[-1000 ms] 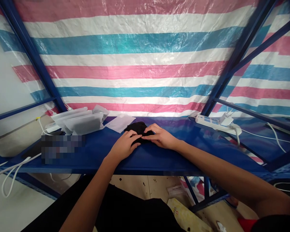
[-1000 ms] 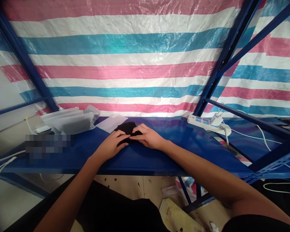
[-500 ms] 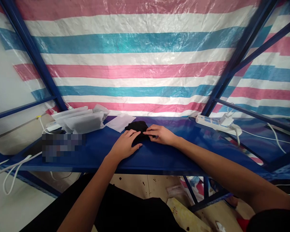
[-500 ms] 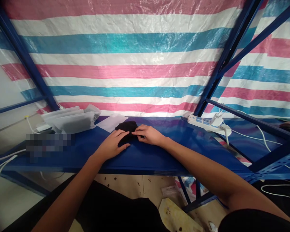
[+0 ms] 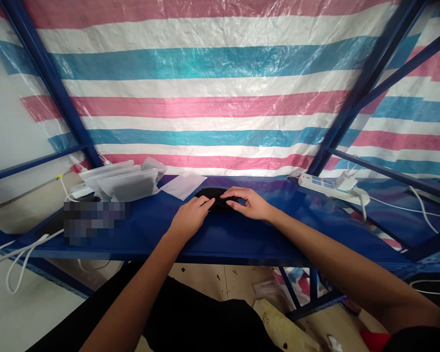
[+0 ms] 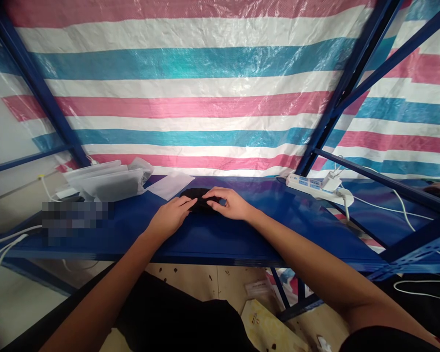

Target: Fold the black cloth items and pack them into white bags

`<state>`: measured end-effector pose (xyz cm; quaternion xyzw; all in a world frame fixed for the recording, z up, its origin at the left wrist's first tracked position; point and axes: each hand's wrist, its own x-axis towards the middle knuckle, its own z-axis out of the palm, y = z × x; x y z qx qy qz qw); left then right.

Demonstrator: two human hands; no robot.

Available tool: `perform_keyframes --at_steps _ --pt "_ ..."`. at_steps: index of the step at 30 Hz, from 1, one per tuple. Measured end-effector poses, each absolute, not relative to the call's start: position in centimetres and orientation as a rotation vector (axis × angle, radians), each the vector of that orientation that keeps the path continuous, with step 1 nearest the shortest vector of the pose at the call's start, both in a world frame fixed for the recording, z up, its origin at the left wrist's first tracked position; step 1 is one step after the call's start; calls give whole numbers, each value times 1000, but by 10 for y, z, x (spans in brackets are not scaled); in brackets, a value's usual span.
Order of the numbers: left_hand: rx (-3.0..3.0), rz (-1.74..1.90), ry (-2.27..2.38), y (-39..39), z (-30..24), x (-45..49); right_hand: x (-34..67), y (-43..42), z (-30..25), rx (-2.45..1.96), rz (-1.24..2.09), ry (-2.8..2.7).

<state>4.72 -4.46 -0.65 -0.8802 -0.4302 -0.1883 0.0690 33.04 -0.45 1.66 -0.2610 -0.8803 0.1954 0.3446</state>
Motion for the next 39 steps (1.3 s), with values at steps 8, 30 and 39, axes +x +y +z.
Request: perform_keyframes --at_steps 8,30,39 --pt "-2991 -901 -1240 -24 0 30 334 -9 15 -736 495 -2349" --pt "-2801 -1079 -1987 0 8 48 316 -8 10 -595 -37 -2539" --pt "-2645 -737 -1319 -38 18 60 316 11 13 -729 325 -2440"
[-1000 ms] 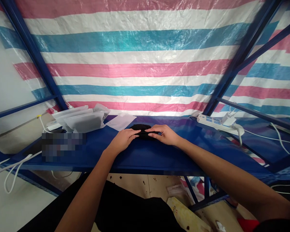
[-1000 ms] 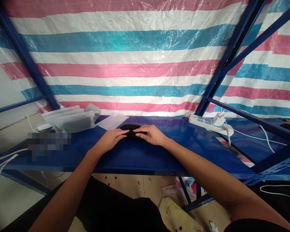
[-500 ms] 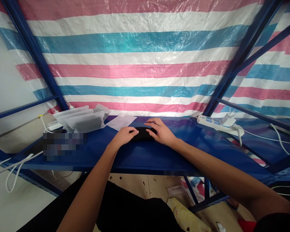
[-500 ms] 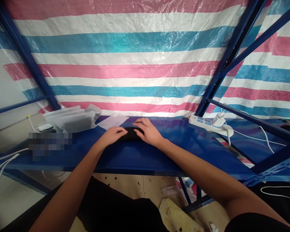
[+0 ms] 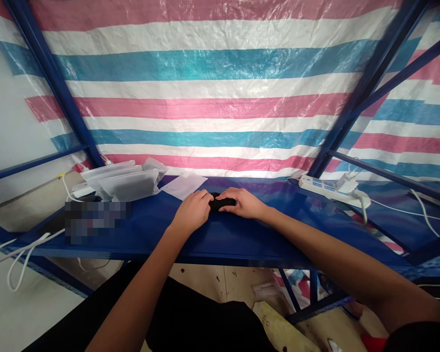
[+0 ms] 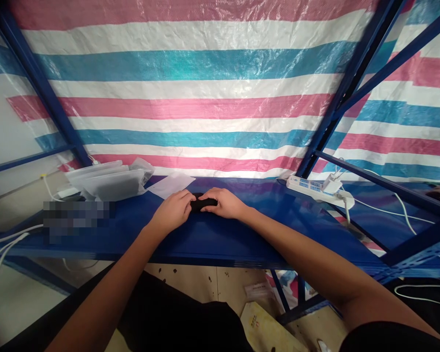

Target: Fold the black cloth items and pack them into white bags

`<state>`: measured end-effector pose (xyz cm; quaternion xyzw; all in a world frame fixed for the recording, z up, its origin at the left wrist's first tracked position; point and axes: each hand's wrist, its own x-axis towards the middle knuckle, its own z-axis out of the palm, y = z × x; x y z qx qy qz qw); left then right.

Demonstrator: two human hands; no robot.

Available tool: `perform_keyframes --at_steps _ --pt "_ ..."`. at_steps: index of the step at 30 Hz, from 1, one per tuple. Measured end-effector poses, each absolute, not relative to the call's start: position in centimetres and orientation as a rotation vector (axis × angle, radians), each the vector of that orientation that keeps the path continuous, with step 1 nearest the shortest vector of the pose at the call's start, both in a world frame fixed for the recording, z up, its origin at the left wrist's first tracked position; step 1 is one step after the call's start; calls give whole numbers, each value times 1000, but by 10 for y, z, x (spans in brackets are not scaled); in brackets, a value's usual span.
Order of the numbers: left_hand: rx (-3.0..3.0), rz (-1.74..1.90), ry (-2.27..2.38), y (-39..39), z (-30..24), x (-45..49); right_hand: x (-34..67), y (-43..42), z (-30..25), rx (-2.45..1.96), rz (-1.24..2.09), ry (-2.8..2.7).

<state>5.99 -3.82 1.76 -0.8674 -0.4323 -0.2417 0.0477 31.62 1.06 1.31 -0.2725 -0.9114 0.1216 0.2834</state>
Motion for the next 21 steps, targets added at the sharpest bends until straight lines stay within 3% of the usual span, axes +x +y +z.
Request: perform_keyframes --at_steps 7,14,17,21 --pt "-2635 -516 -1420 -54 14 64 315 12 15 -852 479 -2352" --pt "-2929 -825 -1314 -39 20 43 317 11 18 -905 948 -2265" --pt "-3036 -985 -1380 -32 20 40 314 13 17 -864 906 -2283" --pt "-3113 -1130 -1503 -17 15 43 311 18 10 -867 616 -2329"
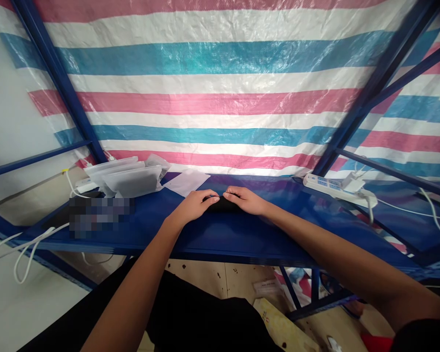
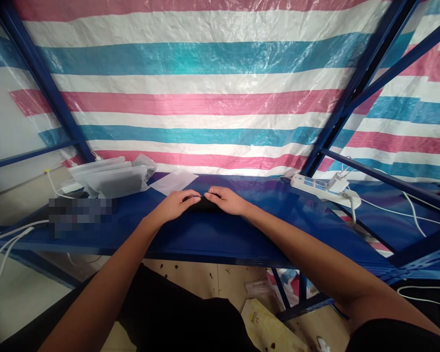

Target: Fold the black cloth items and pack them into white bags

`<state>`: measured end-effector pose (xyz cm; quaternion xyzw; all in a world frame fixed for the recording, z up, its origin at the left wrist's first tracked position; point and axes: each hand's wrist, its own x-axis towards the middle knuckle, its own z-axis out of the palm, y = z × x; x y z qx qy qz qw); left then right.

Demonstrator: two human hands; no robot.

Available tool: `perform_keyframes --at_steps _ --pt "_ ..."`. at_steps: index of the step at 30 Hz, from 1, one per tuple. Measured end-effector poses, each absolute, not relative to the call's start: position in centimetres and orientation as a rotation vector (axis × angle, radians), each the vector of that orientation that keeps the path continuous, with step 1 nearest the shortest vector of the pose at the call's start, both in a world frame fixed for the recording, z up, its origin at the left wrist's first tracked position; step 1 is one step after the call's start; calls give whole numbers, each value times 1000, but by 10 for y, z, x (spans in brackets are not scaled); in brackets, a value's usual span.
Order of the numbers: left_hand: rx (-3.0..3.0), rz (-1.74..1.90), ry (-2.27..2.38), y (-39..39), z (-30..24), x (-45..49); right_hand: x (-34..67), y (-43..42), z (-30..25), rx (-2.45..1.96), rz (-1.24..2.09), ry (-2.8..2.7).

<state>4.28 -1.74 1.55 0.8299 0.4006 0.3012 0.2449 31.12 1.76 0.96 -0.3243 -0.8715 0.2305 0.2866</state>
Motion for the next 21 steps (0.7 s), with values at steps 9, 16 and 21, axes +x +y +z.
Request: perform_keyframes --at_steps 9,16,21 --pt "2195 841 1185 15 3 46 315 14 2 -844 88 -2301" --pt "2480 893 1313 9 0 53 323 8 3 -638 58 -2546" --pt "2764 810 1410 -13 -4 60 318 16 1 -808 167 -2417"
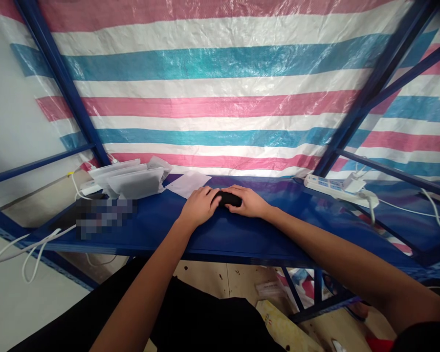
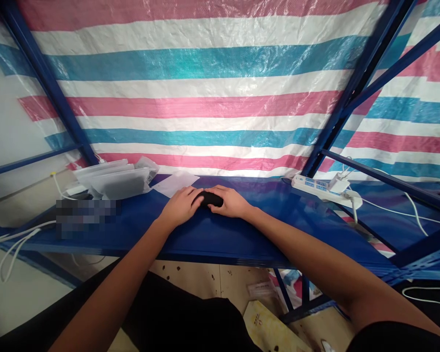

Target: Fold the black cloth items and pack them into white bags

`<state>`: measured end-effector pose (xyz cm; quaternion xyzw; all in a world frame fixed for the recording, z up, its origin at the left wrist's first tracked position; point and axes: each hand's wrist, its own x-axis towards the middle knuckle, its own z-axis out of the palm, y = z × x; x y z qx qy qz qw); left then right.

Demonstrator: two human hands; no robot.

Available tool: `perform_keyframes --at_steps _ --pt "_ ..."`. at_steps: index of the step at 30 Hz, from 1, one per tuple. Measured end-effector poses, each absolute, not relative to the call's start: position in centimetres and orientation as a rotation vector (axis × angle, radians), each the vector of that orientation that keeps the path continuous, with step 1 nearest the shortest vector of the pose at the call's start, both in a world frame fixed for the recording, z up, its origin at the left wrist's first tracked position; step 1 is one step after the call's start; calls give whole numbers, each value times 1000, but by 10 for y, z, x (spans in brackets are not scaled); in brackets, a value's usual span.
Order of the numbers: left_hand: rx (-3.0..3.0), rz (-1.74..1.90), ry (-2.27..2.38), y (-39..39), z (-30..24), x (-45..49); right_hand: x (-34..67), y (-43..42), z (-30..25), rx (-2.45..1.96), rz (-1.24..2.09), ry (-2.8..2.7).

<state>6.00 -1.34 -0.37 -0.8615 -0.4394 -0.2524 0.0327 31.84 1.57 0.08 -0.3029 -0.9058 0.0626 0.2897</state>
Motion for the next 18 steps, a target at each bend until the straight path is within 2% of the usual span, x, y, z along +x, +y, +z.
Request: perform_keyframes --at_steps 3,7,14,18 --pt "-2756 -708 -1324 -17 -7 57 318 17 0 -889 285 -2352" --pt "-2882 -758 -1312 -9 -8 50 322 13 0 -773 391 -2255" --pt "-3003 -1056 -1453 -3 -5 49 324 9 6 -655 582 -2221" --pt "-2748 -1276 -1491 7 -7 37 326 14 7 -794 698 -2036"
